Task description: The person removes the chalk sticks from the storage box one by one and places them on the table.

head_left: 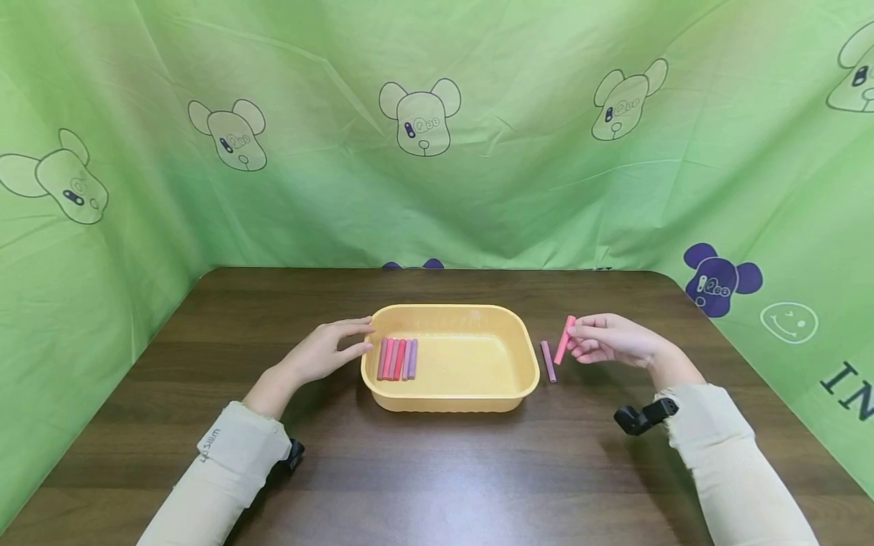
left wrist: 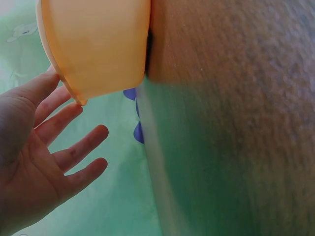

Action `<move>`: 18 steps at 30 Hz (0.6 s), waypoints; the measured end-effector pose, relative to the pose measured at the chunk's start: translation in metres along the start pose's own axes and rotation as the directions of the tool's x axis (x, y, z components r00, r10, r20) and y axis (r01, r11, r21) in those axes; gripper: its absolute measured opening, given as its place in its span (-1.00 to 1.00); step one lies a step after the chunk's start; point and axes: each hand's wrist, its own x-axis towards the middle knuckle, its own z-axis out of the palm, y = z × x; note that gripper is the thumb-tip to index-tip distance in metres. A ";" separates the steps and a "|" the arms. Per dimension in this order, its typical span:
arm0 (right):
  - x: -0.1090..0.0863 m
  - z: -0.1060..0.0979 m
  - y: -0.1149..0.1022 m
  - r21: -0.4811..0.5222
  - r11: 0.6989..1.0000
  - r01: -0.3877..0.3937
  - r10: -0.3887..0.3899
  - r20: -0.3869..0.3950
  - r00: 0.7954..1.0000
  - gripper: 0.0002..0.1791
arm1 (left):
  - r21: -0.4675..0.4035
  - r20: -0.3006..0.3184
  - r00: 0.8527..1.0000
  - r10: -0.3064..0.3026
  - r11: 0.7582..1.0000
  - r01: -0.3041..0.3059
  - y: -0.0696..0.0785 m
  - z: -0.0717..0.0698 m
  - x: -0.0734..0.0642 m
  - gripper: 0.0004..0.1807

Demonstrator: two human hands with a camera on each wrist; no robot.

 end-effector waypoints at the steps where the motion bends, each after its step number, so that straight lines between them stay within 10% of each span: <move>1: 0.000 -0.001 0.001 0.003 1.000 -0.003 0.003 0.000 1.000 -0.78 | 0.000 0.000 1.000 0.000 1.000 0.000 0.000 0.000 0.000 -0.54; 18: 0.001 -0.014 0.026 -0.020 0.996 -0.084 0.084 -0.019 0.996 -0.80 | -0.005 -0.002 1.000 0.001 1.000 -0.001 0.000 0.000 0.000 -0.53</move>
